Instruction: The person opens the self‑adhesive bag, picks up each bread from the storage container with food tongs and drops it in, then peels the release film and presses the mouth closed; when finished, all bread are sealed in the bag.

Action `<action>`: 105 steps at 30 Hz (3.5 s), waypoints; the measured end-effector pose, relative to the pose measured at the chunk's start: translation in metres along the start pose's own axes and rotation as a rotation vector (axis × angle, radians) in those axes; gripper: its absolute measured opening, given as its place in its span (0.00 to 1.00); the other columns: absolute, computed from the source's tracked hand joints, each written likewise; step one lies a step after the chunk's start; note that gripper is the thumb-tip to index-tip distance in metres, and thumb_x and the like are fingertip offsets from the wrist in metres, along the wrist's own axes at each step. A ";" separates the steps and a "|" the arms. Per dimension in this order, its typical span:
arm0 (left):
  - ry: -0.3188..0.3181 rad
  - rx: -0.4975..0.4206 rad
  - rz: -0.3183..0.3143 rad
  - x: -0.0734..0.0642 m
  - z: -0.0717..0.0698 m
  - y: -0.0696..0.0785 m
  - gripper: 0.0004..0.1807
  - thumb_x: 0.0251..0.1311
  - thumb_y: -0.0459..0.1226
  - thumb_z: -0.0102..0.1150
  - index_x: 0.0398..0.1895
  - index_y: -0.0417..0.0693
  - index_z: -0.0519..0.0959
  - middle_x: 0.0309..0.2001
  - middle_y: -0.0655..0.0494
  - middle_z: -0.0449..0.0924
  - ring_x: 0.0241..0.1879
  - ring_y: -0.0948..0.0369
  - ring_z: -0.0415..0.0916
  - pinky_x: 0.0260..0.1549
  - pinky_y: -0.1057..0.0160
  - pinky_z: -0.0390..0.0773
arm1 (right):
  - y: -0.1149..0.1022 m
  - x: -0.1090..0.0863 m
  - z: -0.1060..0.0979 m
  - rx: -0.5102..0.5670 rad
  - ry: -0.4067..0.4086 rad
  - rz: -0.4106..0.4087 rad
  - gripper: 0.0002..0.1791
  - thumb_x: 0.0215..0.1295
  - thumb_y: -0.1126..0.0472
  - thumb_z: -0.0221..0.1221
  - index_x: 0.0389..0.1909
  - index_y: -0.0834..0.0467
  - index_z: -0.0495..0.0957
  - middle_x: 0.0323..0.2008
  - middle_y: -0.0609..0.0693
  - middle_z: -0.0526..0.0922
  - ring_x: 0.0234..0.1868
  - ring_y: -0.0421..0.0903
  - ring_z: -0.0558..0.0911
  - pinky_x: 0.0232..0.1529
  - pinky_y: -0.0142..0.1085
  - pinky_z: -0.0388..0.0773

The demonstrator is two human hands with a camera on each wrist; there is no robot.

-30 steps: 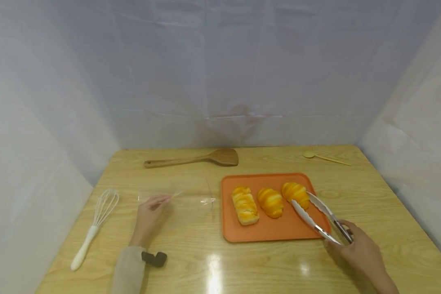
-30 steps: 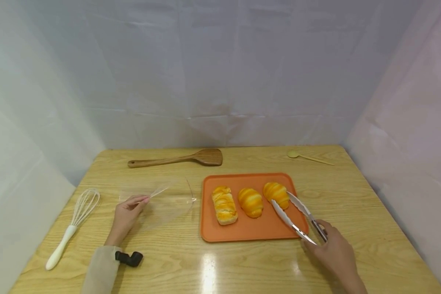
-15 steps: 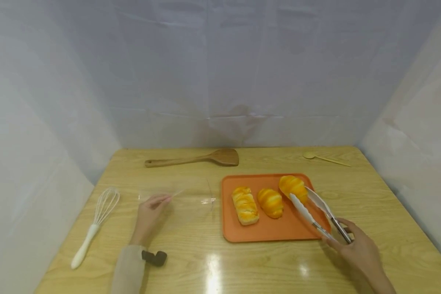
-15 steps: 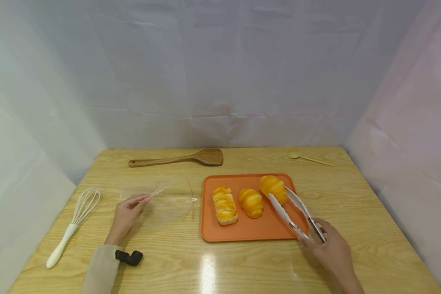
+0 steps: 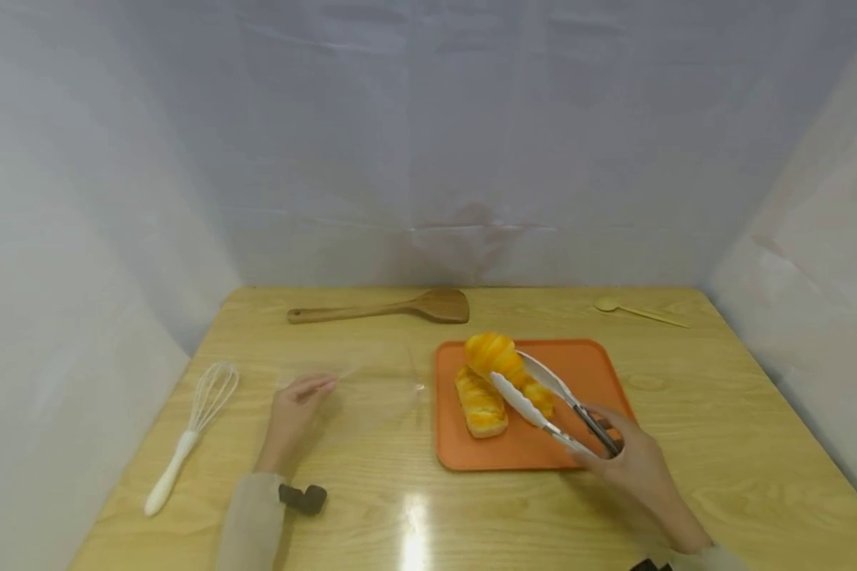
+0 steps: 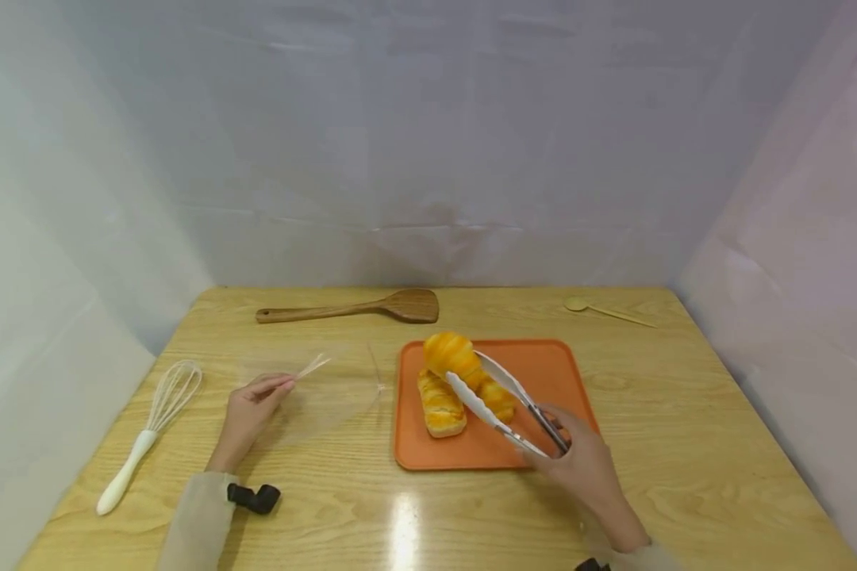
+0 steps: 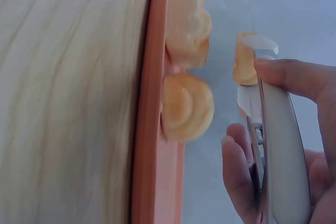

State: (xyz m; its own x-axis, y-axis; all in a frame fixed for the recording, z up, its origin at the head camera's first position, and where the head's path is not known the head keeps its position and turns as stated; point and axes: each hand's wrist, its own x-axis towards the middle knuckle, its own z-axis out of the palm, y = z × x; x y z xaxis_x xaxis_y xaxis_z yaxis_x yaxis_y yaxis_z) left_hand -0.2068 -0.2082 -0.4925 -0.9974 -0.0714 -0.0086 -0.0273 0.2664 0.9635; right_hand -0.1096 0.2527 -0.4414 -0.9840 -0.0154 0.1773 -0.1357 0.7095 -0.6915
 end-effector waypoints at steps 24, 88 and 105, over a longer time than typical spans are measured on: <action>-0.078 0.120 0.092 -0.007 0.001 0.014 0.20 0.65 0.47 0.60 0.52 0.42 0.81 0.60 0.44 0.77 0.65 0.47 0.68 0.70 0.39 0.59 | -0.056 0.044 0.034 -0.144 -0.272 -0.207 0.33 0.49 0.49 0.74 0.58 0.51 0.78 0.32 0.46 0.82 0.21 0.36 0.67 0.22 0.29 0.66; -0.069 0.220 0.327 -0.003 0.007 0.040 0.11 0.62 0.36 0.63 0.42 0.38 0.84 0.53 0.41 0.81 0.59 0.46 0.71 0.68 0.40 0.63 | -0.089 0.076 0.081 -0.112 -0.390 -0.353 0.29 0.50 0.54 0.73 0.56 0.55 0.80 0.48 0.49 0.86 0.41 0.45 0.84 0.41 0.41 0.83; -0.080 0.163 0.303 -0.007 0.017 0.041 0.09 0.60 0.35 0.64 0.41 0.41 0.84 0.54 0.45 0.80 0.61 0.51 0.69 0.71 0.40 0.58 | -0.101 0.079 0.095 -0.190 -0.409 -0.426 0.28 0.50 0.53 0.72 0.53 0.55 0.81 0.46 0.50 0.86 0.43 0.47 0.85 0.44 0.42 0.84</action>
State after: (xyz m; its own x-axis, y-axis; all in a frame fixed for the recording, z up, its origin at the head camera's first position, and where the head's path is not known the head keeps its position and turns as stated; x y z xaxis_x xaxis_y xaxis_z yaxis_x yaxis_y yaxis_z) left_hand -0.2018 -0.1808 -0.4578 -0.9636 0.1083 0.2443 0.2671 0.4142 0.8701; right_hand -0.1845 0.1129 -0.4246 -0.8177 -0.5666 0.1015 -0.5401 0.6944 -0.4756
